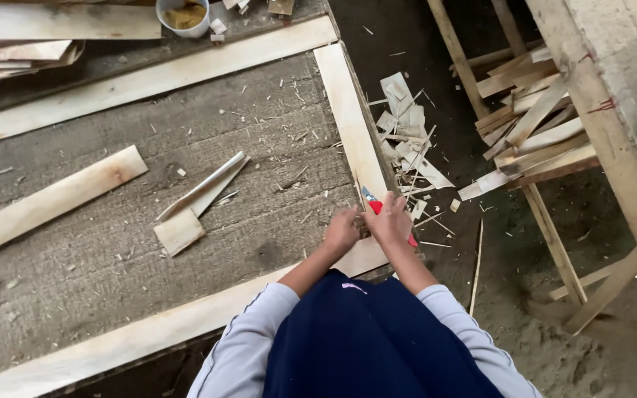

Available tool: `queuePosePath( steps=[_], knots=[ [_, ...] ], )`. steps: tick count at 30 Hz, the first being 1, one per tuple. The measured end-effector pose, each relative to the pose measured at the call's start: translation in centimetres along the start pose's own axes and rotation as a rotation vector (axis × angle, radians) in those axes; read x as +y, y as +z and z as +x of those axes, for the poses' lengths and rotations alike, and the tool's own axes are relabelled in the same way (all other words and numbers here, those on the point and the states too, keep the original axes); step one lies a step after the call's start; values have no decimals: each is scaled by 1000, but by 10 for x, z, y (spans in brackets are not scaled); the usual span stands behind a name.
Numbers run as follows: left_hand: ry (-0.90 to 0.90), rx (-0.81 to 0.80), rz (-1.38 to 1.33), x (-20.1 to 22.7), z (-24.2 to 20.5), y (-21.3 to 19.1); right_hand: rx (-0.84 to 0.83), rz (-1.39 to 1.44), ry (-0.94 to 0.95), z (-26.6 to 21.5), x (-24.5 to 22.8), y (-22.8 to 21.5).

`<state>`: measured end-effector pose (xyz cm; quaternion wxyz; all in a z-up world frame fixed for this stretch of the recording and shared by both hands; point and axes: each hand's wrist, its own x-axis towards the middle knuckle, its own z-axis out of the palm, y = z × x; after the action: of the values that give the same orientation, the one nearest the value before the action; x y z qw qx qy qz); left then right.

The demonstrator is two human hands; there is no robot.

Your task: The person uses a red utility knife to cut and trim thin wooden strips on a workbench. They repeatedly position, score, and snap the wood, then trim edges and ends, stacking the finished pieces on the bench.

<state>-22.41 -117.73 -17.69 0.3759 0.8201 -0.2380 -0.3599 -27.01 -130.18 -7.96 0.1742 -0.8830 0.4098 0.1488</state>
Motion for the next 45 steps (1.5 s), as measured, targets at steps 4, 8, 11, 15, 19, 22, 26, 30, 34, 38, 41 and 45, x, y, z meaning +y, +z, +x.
queuePosePath(
  steps=[4,8,11,15,19,22,26,30,34,38,41,45],
  knots=[
    [-79,10,-63,3,19,5,-23,-14,-48,8,10,-2],
    [-130,29,-163,29,16,-7,-83,-30,-81,16,16,-8],
    [-136,43,-169,32,11,-8,-86,-41,-113,16,19,-8],
    [-129,64,-20,5,32,13,-44,-55,-139,19,20,-6],
    [-123,78,-60,5,34,11,-32,-36,-145,21,24,-3],
    [-138,40,-25,15,37,4,-28,-5,-134,22,23,-8],
    [-114,-7,33,27,38,-10,-14,-50,-158,24,16,-11],
    [-133,-51,77,24,42,-7,-18,-125,-171,21,16,-9],
    [-131,-80,52,25,43,-12,-99,-79,-144,24,25,-19],
    [-122,-51,-5,15,45,-9,-118,88,15,45,56,-8],
    [-119,-43,-19,21,36,-13,-115,201,55,70,97,10],
    [-98,-24,0,41,21,-26,-108,307,-4,80,120,20]
  ],
)
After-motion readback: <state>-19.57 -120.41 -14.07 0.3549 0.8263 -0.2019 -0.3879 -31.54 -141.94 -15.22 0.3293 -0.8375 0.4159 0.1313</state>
